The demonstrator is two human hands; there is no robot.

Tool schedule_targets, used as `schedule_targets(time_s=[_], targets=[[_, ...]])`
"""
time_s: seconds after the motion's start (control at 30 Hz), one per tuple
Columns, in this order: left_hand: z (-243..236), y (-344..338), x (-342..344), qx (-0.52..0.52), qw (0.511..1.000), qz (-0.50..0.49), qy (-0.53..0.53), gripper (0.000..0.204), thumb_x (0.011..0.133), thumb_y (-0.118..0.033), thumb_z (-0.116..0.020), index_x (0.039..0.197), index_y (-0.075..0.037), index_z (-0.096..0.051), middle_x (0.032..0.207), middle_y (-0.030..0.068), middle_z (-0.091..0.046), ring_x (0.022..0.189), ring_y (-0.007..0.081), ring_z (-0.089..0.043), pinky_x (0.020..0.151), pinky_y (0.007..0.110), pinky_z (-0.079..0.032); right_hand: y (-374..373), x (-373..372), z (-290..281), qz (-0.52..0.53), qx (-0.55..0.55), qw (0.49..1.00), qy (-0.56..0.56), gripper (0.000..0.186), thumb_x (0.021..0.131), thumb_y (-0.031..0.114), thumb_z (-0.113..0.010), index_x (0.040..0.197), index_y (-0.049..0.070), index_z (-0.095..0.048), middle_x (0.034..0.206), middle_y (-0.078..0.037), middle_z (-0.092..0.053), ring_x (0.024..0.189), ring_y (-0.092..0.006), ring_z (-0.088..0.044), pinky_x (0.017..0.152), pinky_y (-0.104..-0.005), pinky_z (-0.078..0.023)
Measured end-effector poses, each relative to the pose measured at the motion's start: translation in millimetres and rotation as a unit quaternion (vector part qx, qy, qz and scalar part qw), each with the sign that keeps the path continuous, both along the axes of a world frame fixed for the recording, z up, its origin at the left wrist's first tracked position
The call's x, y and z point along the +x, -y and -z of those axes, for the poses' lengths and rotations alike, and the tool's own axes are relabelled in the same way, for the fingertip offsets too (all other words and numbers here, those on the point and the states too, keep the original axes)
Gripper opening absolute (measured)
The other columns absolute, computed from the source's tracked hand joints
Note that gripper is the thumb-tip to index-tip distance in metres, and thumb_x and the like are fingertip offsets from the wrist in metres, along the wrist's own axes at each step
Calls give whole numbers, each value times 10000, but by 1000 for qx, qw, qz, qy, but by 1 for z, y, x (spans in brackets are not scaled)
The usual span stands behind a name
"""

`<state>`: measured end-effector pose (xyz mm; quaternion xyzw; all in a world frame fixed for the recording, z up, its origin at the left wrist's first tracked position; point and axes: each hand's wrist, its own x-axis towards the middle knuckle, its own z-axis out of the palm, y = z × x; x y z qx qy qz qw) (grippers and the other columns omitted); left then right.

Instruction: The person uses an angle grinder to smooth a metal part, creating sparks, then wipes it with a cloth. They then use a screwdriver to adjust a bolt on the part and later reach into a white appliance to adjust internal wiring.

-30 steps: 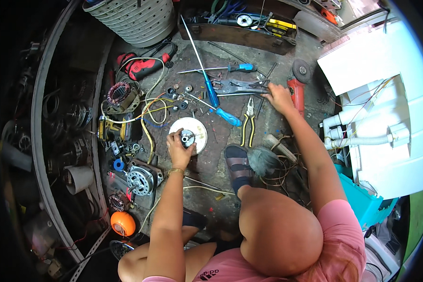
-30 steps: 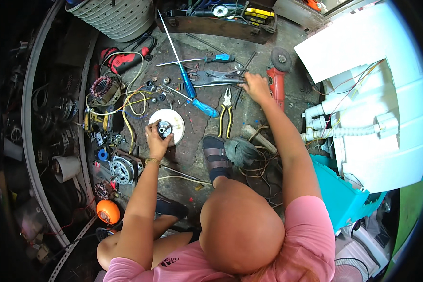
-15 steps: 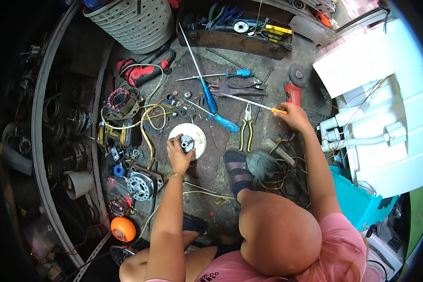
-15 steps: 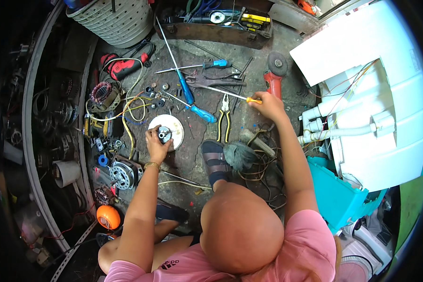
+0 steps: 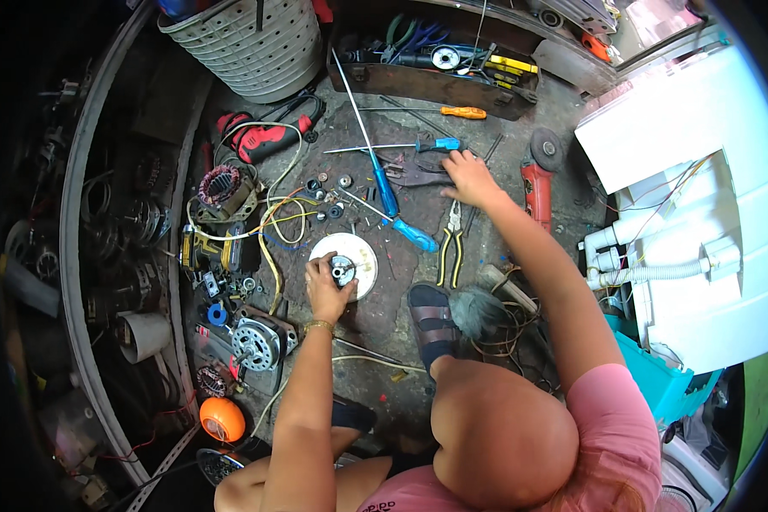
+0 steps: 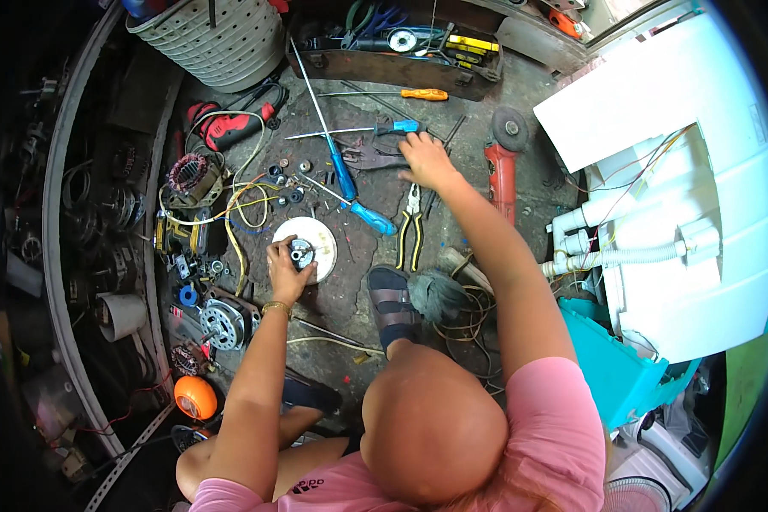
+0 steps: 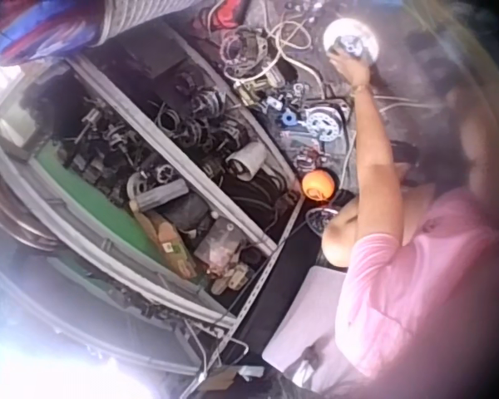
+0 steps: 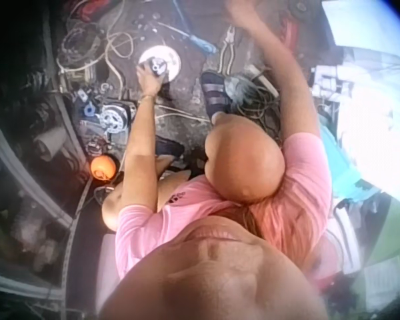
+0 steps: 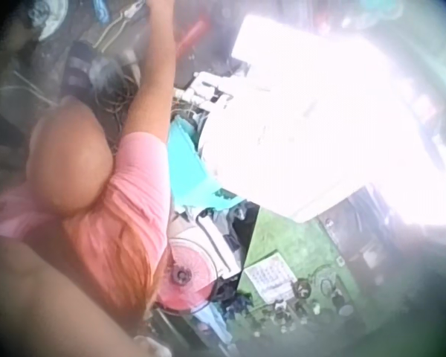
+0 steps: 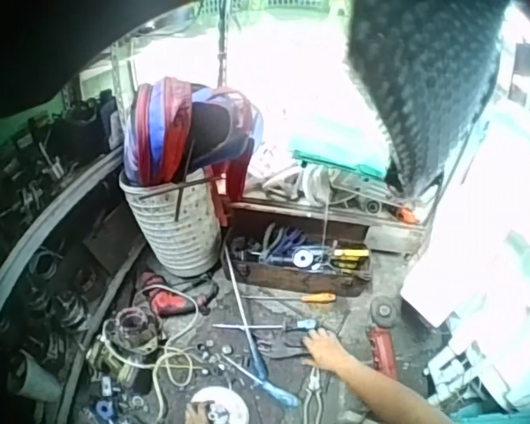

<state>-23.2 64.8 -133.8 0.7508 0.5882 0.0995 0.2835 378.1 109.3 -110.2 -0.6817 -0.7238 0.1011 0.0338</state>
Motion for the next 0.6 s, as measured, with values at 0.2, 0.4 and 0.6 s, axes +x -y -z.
schedule_targets(time_s=[0.2,0.4,0.6], targets=[[-3,0,-4,-6,1000,4,-1,759,654,-223,-867,1314,-179,-493,1241,131,-442,1167,378,-479,959,492,-430,2,-8,0,44,-52,998,18,577,669,261,-827,1151,78,-569,1169,-101,-543,1192,-297,-470,963,-504,-419],[-1,1,4,4,1000,2,8,766,660,-229,-867,1323,-178,-487,1246,127,-441,1176,374,-477,961,490,-427,-12,32,-7,98,65,990,-84,560,658,284,-823,1117,82,-573,1134,-115,-549,1104,-320,-550,880,-518,-447],[-1,1,4,-12,1000,1,0,760,661,-240,-868,1320,-189,-492,1246,129,-443,1184,372,-468,963,488,-424,-74,28,-37,109,207,972,-9,368,774,296,-755,1058,94,-638,1024,-134,-627,968,-362,-629,775,-504,-504]])
